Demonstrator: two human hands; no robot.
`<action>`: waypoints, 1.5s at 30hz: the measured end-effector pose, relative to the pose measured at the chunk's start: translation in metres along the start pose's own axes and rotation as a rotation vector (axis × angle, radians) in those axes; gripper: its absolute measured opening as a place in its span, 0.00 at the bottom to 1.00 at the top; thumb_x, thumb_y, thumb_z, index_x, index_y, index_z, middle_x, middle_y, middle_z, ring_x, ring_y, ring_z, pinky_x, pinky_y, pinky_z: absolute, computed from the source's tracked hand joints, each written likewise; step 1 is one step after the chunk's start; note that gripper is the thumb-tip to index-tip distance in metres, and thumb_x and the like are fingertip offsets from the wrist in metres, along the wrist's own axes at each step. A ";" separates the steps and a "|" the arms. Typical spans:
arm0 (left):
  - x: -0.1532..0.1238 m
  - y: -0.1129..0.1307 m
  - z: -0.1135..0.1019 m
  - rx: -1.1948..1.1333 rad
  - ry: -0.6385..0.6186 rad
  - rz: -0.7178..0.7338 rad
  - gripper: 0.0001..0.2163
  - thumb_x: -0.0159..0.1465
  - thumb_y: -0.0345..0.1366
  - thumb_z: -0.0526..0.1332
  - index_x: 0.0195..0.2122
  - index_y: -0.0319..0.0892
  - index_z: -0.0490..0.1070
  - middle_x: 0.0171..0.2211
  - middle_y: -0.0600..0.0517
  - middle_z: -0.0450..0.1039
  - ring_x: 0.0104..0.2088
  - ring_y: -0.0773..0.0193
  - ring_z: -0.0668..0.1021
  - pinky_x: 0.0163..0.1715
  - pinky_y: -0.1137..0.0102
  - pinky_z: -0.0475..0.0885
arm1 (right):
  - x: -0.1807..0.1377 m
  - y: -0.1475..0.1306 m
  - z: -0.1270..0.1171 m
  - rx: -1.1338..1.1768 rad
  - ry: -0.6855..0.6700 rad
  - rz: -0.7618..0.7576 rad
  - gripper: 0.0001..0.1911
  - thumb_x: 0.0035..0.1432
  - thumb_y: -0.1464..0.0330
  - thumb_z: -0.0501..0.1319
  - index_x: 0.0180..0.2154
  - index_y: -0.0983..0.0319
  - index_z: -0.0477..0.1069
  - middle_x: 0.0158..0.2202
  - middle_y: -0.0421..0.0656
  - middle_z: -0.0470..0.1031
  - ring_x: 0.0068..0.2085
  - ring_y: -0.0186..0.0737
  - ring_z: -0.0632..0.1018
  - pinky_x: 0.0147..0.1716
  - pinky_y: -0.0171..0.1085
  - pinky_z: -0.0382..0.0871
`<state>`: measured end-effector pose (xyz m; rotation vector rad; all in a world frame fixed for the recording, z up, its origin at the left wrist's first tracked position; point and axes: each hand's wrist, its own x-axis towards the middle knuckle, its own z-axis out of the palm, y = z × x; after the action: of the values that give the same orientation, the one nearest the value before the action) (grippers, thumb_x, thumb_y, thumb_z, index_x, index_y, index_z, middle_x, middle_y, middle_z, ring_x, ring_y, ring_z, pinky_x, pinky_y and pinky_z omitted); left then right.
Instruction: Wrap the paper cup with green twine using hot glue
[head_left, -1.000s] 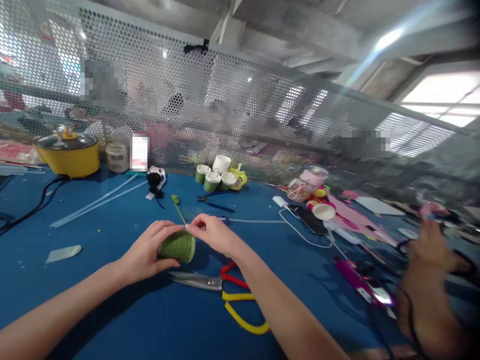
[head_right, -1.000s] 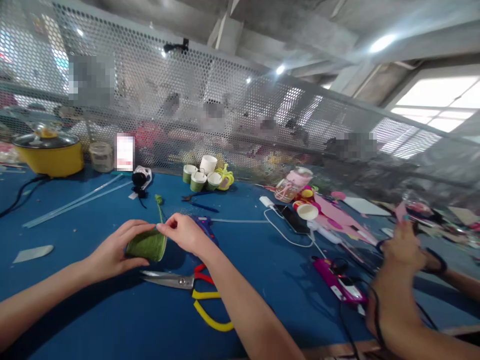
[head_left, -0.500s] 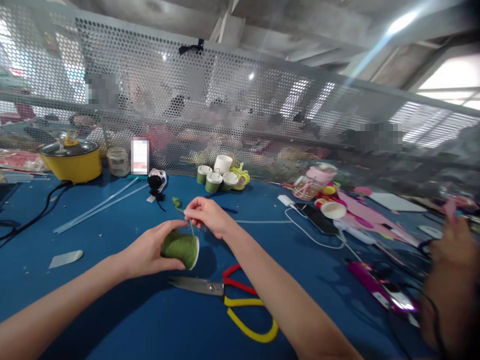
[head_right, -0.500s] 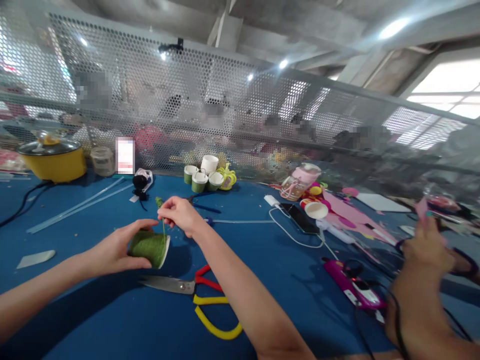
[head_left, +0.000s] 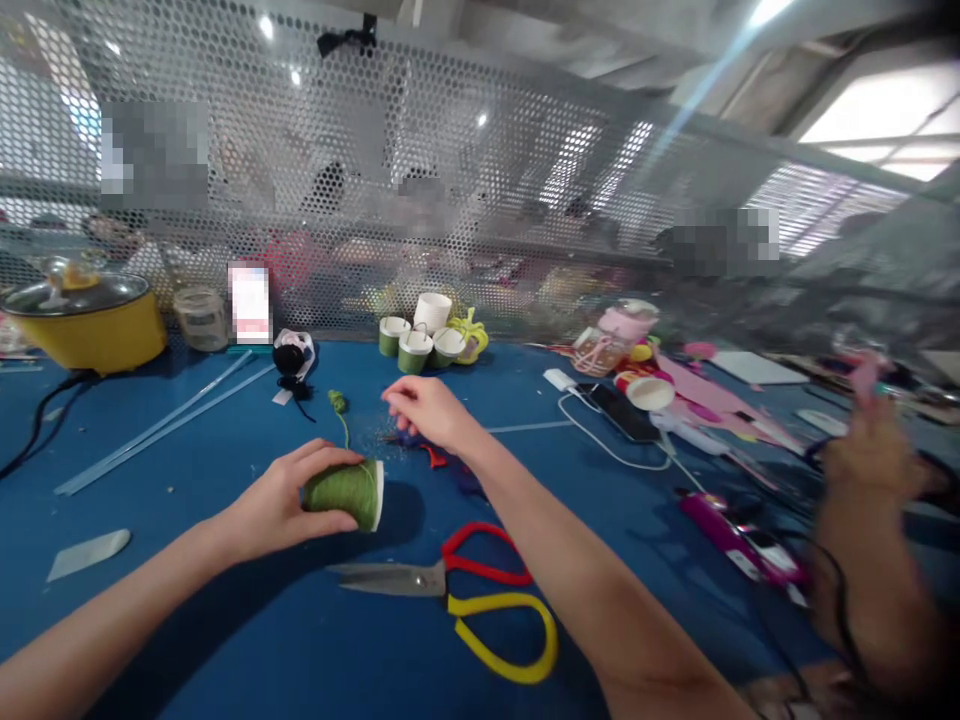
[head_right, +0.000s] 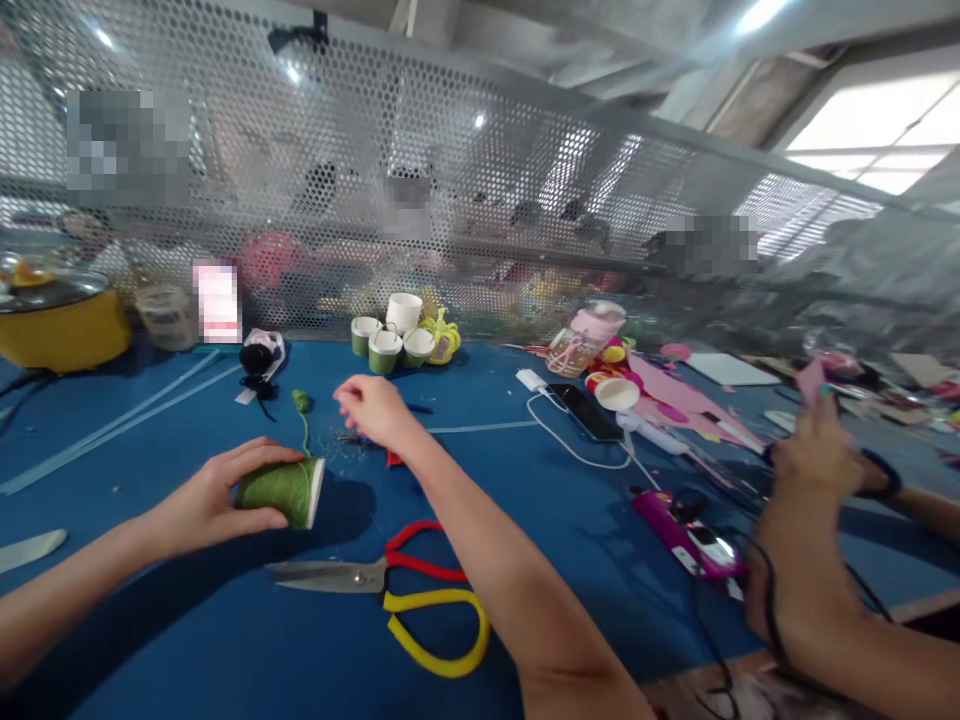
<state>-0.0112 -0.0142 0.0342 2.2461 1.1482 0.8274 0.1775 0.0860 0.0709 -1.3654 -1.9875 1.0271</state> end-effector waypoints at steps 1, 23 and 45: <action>-0.001 -0.002 0.002 -0.025 0.026 -0.014 0.19 0.56 0.42 0.61 0.48 0.44 0.63 0.42 0.49 0.67 0.41 0.59 0.72 0.40 0.67 0.68 | -0.005 0.006 -0.010 -0.054 0.047 0.012 0.07 0.55 0.72 0.52 0.29 0.62 0.67 0.23 0.37 0.70 0.20 0.28 0.69 0.19 0.28 0.60; -0.011 -0.017 0.003 -0.145 0.188 -0.073 0.20 0.54 0.38 0.64 0.47 0.45 0.62 0.46 0.47 0.63 0.47 0.57 0.69 0.46 0.62 0.65 | -0.049 0.074 -0.031 0.352 -0.027 0.504 0.07 0.50 0.67 0.60 0.30 0.65 0.67 0.23 0.40 0.71 0.22 0.31 0.73 0.19 0.30 0.66; -0.010 -0.022 0.001 -0.100 0.178 -0.149 0.18 0.55 0.38 0.62 0.46 0.44 0.63 0.43 0.49 0.65 0.43 0.60 0.70 0.44 0.65 0.66 | -0.075 0.016 -0.019 0.328 -0.060 0.213 0.12 0.48 0.61 0.61 0.29 0.65 0.71 0.15 0.39 0.70 0.20 0.33 0.70 0.23 0.33 0.65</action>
<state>-0.0271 -0.0109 0.0168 2.0113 1.3067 1.0151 0.2278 0.0248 0.0694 -1.3938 -1.6446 1.4343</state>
